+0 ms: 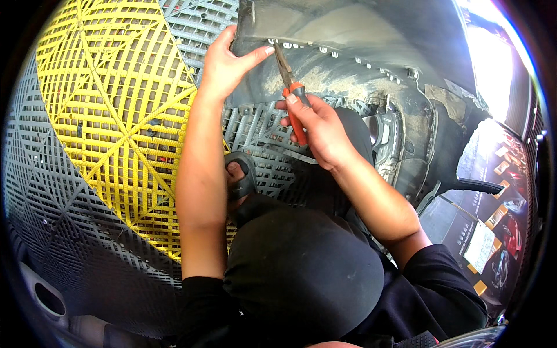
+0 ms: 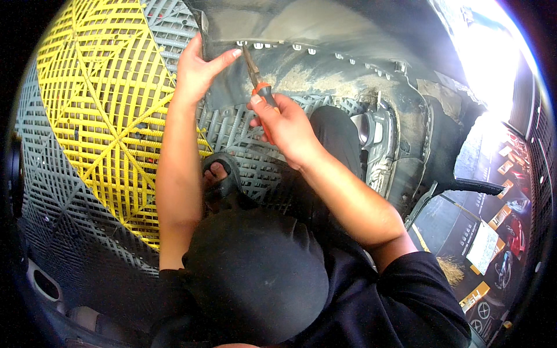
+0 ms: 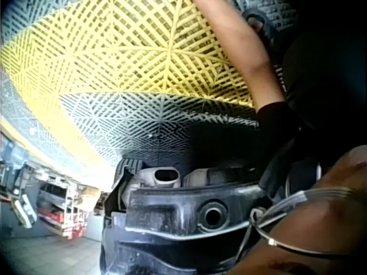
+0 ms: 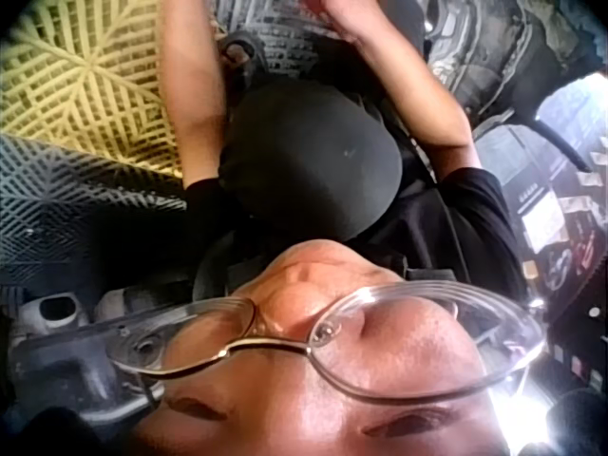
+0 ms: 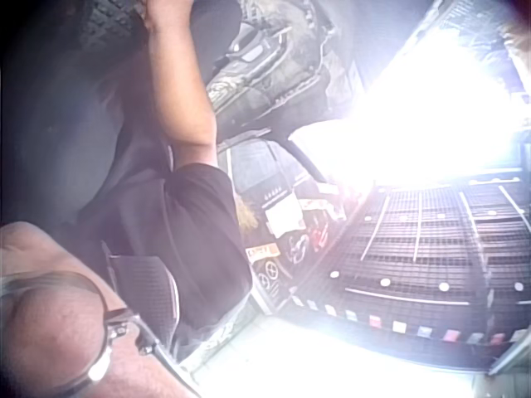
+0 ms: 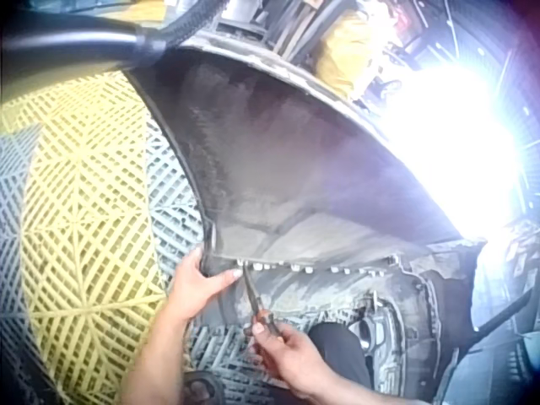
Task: The person uses pliers to remove plastic clips from a car bumper, places the bumper on the floor, and then sorts through a basin of metal and plastic fasteners.
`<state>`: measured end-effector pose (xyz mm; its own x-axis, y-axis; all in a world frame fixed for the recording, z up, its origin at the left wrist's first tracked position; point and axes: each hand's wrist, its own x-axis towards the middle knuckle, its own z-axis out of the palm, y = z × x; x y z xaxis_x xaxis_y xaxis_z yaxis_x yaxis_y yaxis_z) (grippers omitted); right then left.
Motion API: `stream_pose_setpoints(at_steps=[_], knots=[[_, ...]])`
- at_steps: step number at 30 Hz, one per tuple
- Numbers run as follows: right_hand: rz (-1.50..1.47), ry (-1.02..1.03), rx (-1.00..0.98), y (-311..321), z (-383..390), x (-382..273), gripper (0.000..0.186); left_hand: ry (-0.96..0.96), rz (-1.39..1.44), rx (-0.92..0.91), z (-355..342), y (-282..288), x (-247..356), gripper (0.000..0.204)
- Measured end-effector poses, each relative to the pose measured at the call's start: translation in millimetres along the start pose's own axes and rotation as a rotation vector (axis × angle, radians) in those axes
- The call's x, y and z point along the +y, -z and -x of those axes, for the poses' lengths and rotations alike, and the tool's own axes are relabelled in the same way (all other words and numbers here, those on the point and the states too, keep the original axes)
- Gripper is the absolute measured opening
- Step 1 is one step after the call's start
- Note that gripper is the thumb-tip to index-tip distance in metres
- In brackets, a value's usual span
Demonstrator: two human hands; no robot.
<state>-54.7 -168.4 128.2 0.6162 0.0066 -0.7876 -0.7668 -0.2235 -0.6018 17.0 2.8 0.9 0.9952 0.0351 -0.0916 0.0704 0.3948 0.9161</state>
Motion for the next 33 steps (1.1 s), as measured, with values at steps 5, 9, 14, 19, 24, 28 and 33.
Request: stream_pose_setpoints(at_steps=[5,9,14,19,24,28,33], knots=[[-0.134,-0.051,0.075,-9.8,1.4,-4.6,0.046,-0.011,-0.147,-0.071,-12.5,6.8,7.8,0.057],[-0.171,-0.026,0.118,-10.4,1.3,-8.7,0.052,0.021,-0.168,-0.099,-17.3,3.8,16.4,0.055],[-0.149,0.037,0.11,-0.5,3.7,-17.4,0.05,0.07,-0.064,-0.077,-13.3,-1.2,18.1,0.055],[-0.329,-0.027,0.017,-3.9,2.2,-18.8,0.038,0.022,0.055,0.049,-4.7,-15.8,13.2,0.054],[-0.385,-0.095,0.01,-4.3,3.4,-27.2,0.036,0.053,0.117,0.056,0.9,-13.4,12.8,0.051],[-0.368,-0.162,-0.016,-0.7,-0.7,-35.7,0.033,0.07,0.05,0.112,-0.5,-17.4,16.1,0.049],[-0.34,-0.154,0.072,-16.2,1.6,-38.4,0.036,0.068,0.126,0.143,-1.8,-21.1,11.2,0.045]])
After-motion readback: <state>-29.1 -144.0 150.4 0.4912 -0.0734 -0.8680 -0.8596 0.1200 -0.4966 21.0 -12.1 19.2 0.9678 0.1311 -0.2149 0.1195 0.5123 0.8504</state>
